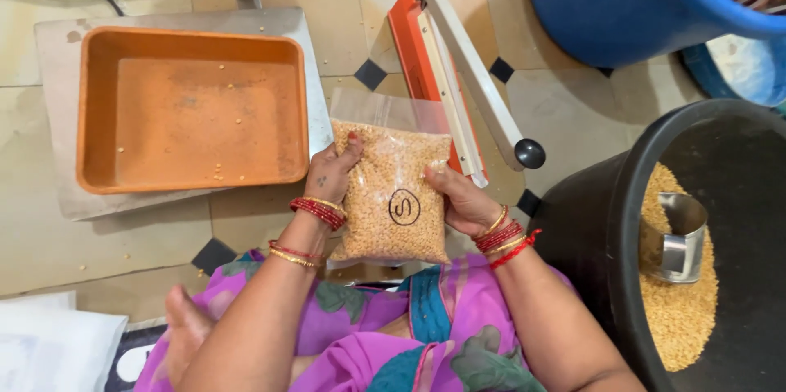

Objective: The person fills plastic bags with grains from a large container, weighs them on a scale, seals them using a heat sealer, and marks them with a pen.

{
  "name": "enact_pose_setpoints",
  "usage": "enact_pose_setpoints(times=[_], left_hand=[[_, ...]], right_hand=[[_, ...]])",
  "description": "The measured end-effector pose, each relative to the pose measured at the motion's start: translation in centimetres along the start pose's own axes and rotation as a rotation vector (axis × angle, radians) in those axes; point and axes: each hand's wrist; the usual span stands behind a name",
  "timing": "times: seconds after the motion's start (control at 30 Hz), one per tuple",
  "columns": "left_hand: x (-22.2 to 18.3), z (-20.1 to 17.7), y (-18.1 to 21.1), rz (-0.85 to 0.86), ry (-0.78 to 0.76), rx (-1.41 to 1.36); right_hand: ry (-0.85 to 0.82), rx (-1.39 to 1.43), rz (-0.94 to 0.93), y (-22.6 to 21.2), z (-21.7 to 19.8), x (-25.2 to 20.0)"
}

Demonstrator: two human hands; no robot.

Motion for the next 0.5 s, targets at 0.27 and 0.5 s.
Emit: enact_pose_setpoints(times=[0.27,0.5], left_hand=[[-1.9,1.7,3.9,-0.204,-0.011,-0.086],[-1.5,-1.5,0.0,-0.308,-0.161,0.531]], right_hand=[[0.084,-0.015,-0.029,1.4,-1.3,0.5],[0.811,-0.584,-0.300,-1.4,1.1,-3.0]])
Point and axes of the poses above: each hand's wrist, its own x-axis towards the middle knuckle, its own z-axis out of the palm, y = z × x, and after that the axes turned 13 degrees about z, right-handed
